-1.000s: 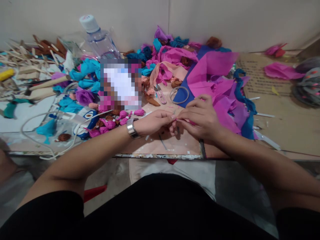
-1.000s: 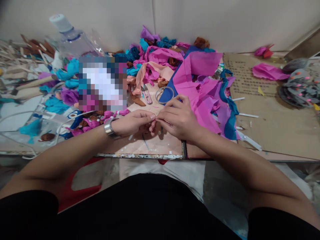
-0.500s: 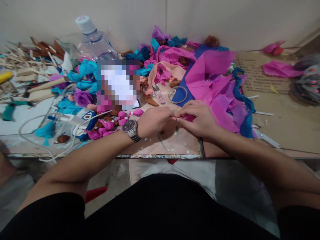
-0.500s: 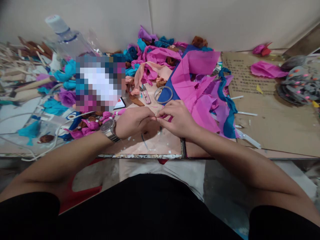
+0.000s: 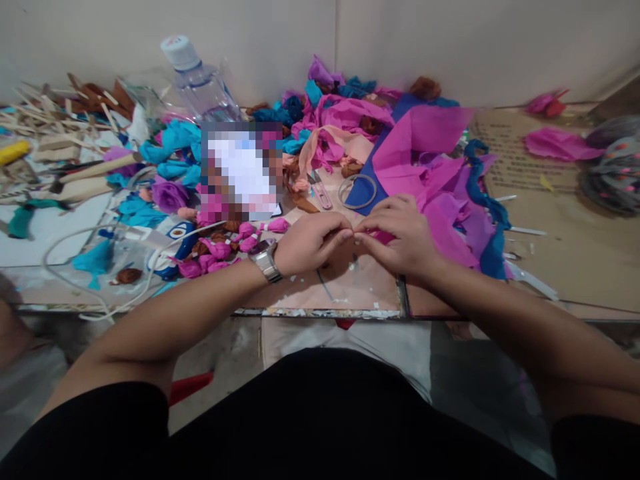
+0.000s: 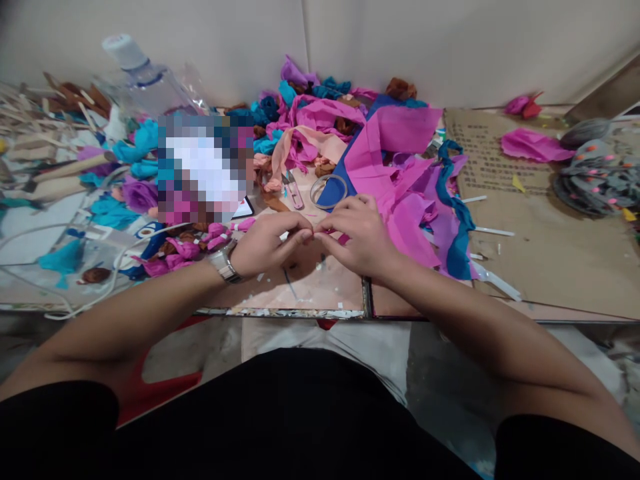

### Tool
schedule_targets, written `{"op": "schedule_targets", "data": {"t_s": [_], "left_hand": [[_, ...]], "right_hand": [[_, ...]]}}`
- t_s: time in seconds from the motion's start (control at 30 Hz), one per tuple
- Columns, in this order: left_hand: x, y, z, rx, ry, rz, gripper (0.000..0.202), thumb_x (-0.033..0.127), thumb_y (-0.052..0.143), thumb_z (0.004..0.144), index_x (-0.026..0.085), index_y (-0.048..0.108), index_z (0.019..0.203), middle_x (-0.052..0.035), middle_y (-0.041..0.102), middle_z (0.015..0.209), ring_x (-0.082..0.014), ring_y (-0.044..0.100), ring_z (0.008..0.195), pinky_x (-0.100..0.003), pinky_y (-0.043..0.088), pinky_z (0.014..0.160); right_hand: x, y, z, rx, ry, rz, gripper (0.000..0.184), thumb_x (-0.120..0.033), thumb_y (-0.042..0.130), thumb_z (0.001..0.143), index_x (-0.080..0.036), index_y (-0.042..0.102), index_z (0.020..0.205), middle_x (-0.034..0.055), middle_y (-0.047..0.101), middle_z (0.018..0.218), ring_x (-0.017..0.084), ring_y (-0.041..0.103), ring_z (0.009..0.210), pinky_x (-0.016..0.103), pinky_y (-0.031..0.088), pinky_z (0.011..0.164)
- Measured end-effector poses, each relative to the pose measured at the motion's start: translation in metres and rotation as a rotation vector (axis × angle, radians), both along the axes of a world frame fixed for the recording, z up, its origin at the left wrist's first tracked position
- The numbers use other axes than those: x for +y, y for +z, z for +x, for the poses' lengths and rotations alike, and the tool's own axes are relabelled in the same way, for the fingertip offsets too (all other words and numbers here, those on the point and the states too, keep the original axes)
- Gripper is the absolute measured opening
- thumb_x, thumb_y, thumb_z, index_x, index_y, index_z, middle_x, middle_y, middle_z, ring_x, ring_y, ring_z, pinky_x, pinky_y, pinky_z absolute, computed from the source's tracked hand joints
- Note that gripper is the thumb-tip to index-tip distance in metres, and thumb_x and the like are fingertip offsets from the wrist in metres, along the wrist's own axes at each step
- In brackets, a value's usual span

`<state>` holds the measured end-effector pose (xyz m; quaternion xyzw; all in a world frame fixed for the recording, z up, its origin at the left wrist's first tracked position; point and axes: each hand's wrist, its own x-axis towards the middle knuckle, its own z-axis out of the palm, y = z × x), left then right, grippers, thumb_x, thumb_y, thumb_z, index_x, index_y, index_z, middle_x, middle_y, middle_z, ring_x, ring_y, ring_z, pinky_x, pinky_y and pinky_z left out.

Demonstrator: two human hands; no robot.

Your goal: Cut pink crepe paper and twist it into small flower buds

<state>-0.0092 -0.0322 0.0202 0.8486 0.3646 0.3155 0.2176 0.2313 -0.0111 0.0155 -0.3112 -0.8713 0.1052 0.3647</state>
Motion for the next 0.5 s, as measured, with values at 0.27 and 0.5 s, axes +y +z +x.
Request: {"op": "schedule_targets", "data": {"t_s": [0.27,0.5], "left_hand": [[0.0014,-0.0069,-0.0027,0.135,-0.009,0.28,0.02,0.028,0.053,0.11,0.017,0.07,0.106,-0.0067,0.075,0.093,-0.0179,0.07,0.082,-0.029,0.047,0.072],[-0.0002,-0.0048,-0.0028,0.171,-0.002,0.338,0.017,0.024,0.054,0.108,0.017,0.069,0.107,-0.0067,0.076,0.095,-0.0178,0.07,0.083,-0.03,0.049,0.072]], "right_hand": [[-0.0001,-0.001,-0.0004,-0.026,-0.015,-0.009,0.013,-0.036,0.074,0.101,-0.027,0.081,0.094,0.0025,0.084,0.09,0.029,0.073,0.099,0.052,0.044,0.098],[-0.0008,-0.0001,-0.0019,-0.023,-0.007,0.004,0.011,-0.034,0.075,0.101,-0.027,0.081,0.094,0.0026,0.084,0.09,0.029,0.073,0.098,0.053,0.046,0.098]]}}
